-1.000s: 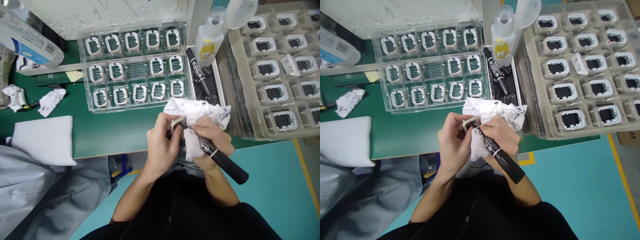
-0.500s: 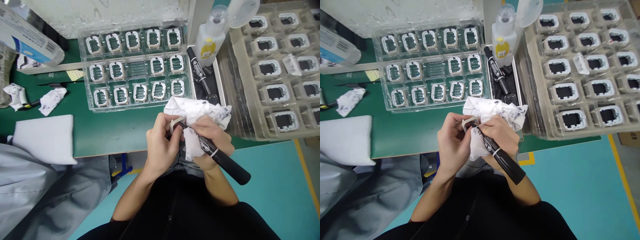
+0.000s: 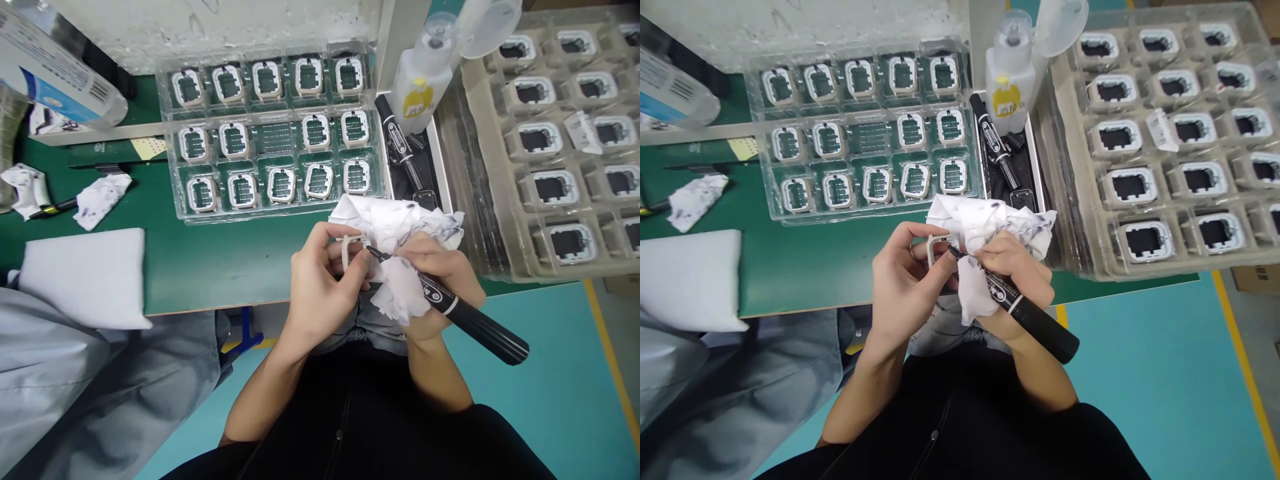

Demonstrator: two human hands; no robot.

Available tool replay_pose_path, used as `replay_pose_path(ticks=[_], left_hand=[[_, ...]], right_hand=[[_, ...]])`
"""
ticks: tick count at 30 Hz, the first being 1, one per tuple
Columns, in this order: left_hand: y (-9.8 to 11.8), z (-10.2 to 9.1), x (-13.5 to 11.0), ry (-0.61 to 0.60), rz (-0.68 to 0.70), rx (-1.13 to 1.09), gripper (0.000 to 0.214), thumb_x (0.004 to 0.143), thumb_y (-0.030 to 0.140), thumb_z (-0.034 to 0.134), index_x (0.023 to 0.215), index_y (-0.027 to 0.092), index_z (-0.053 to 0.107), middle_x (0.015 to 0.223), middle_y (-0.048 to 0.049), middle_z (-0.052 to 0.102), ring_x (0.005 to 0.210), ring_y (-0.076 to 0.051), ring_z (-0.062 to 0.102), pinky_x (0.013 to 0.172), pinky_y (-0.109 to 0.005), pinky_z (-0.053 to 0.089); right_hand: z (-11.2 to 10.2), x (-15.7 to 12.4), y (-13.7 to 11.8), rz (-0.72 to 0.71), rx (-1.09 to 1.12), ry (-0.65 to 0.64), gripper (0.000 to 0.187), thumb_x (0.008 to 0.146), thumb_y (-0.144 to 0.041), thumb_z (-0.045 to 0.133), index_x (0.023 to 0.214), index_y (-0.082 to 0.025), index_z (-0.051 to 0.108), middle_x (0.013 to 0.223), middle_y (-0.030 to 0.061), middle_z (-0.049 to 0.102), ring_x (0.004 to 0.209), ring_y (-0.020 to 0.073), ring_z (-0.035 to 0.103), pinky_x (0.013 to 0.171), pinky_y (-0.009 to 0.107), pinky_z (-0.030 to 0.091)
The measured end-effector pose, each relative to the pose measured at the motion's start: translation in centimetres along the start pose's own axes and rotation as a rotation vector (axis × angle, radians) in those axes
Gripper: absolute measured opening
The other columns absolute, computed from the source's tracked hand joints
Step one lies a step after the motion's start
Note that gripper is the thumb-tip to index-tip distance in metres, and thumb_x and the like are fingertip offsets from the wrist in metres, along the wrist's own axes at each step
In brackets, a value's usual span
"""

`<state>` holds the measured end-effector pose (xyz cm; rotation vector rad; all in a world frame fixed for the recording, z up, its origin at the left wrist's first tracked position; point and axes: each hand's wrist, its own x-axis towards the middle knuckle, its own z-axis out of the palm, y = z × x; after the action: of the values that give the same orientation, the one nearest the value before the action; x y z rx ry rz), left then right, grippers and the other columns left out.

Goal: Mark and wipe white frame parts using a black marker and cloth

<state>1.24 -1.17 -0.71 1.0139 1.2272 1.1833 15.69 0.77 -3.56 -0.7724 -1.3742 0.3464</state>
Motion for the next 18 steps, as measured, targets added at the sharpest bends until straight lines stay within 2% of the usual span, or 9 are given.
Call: replay_pose_path(ticks=[4, 10, 18], left_hand=[[0.53, 0.03, 0.19, 0.021, -0.024, -0.082, 0.027, 0.092, 0.023, 0.085, 0.108, 0.024, 0.063, 0.074, 0.0065, 0.075, 0.056, -0.013, 0.073, 0.053, -0.022, 0.064], [0.62, 0.04, 0.17, 0.043, -0.012, -0.132, 0.026, 0.092, 0.019, 0.087, 0.106, 0.022, 0.065, 0.077, 0.0042, 0.078, 0.058, -0.012, 0.074, 0.054, -0.021, 0.065], [0.32, -0.25, 0.30, 0.015, -0.028, -0.169, 0.025, 0.095, 0.023, 0.089, 0.107, 0.022, 0.066, 0.081, 0.0022, 0.081, 0.060, -0.012, 0.075, 0.057, -0.022, 0.066]], right_hand=[[-0.20, -0.14, -0.20, 0.003, 0.041, -0.013, 0.012, 0.107, -0.024, 0.068, 0.099, -0.019, 0.076, 0.083, 0.0049, 0.075, 0.063, 0.0176, 0.065, 0.055, 0.037, 0.052], [-0.30, -0.28, -0.43, 0.032, 0.023, -0.027, 0.005, 0.101, -0.016, 0.075, 0.101, -0.020, 0.077, 0.085, 0.0033, 0.077, 0.066, 0.0164, 0.065, 0.061, 0.036, 0.053], [-0.28, -0.36, -0.23, 0.020, 0.050, -0.014, 0.006, 0.103, -0.018, 0.073, 0.101, -0.016, 0.079, 0.085, 0.0049, 0.077, 0.067, 0.0172, 0.067, 0.059, 0.035, 0.052]])
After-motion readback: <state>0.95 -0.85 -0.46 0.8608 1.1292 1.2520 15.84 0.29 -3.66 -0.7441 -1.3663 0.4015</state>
